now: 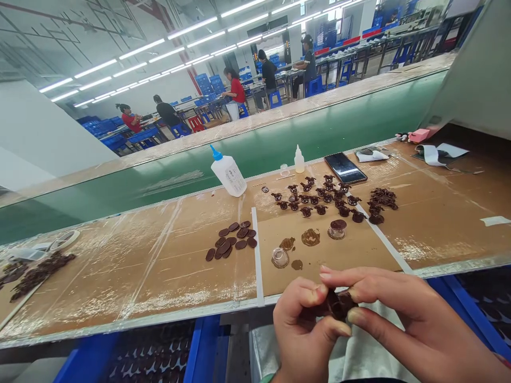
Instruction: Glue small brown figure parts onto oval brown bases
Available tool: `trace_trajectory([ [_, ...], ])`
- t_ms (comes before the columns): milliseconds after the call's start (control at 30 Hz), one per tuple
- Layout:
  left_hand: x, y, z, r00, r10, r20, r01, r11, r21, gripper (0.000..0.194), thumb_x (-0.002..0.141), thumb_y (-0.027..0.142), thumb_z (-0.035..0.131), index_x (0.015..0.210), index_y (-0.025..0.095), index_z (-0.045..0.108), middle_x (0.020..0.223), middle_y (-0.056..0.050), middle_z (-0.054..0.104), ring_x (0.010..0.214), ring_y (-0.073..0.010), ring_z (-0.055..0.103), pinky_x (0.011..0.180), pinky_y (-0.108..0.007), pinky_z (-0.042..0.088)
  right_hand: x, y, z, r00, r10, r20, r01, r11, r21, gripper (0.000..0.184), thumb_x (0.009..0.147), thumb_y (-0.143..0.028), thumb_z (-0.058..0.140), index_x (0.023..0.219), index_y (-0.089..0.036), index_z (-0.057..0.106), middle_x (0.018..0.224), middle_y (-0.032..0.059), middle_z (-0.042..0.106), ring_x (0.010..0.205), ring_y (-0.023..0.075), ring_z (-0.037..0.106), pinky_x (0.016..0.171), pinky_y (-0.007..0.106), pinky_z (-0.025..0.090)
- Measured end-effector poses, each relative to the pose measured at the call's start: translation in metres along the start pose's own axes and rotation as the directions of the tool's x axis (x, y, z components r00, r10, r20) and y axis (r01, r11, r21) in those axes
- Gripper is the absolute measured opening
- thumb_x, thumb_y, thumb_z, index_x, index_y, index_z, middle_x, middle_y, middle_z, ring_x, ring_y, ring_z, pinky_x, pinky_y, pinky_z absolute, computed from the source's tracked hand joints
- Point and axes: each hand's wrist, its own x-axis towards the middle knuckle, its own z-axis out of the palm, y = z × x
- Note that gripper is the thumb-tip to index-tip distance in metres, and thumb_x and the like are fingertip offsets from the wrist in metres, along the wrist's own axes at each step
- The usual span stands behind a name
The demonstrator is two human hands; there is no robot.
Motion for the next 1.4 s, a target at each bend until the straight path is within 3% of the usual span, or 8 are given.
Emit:
trace_trajectory([
  [400,0.0,0.002,0.0,1.0,-0.012,0.013,0.012,1.0,-0.002,0.026,0.067,0.031,0.098,0.087,0.029,0.08,0.082,0.003,0.068,0.071,-0.009,0.062,0.066,-0.016,0.054,0.002,-0.002,0.001,1.0,-0.023,0.011,0.023,1.0,-0.012,0.005,0.1,-0.026,0.064,0.099,-0.03,0.064,0.117,-0.0068,0.079,0.107,0.01,0.076,0.095,0.012,0.057],
  [1000,0.001,0.002,-0.002,1.0,0.005,0.02,-0.005,1.0,-0.001,0.027,0.067,0.031,0.098,0.087,0.027,0.079,0.083,0.003,0.07,0.074,-0.0091,0.064,0.07,-0.017,0.055,0.003,-0.005,0.002,0.998,0.062,0.01,-0.063,0.997,0.044,0.007,0.095,-0.024,0.069,0.095,-0.03,0.068,0.117,-0.0075,0.079,0.107,0.0112,0.076,0.094,0.014,0.058],
  [1200,-0.001,-0.006,0.0,1.0,-0.012,-0.016,0.011,0.998,-0.061,0.027,0.069,0.032,0.097,0.09,0.028,0.081,0.086,0.002,0.07,0.078,-0.0107,0.067,0.073,-0.018,0.057,0.001,0.002,0.001,1.0,-0.011,0.001,0.011,1.0,0.013,0.01,0.096,-0.023,0.066,0.103,-0.03,0.067,0.119,-0.0035,0.079,0.109,0.0152,0.076,0.093,0.019,0.061],
  [1300,-0.004,-0.009,0.005,0.996,-0.076,-0.035,0.07,0.984,-0.165,0.03,0.071,0.034,0.096,0.097,0.029,0.081,0.091,0.0,0.072,0.086,-0.0151,0.072,0.078,-0.023,0.06,-0.001,0.007,-0.004,0.998,-0.048,0.051,0.051,0.997,-0.057,0.018,0.098,-0.03,0.065,0.116,-0.032,0.066,0.13,-0.0009,0.074,0.12,0.0185,0.071,0.098,0.025,0.06],
  [1400,-0.005,-0.001,0.012,0.964,-0.256,-0.068,0.23,0.935,-0.269,0.032,0.07,0.036,0.096,0.097,0.029,0.08,0.099,-0.001,0.074,0.086,-0.0174,0.075,0.078,-0.026,0.061,-0.003,0.009,-0.006,0.994,-0.063,0.091,0.078,0.984,-0.16,0.037,0.1,-0.035,0.062,0.137,-0.028,0.059,0.142,0.0033,0.067,0.13,0.0197,0.064,0.103,0.027,0.057],
])
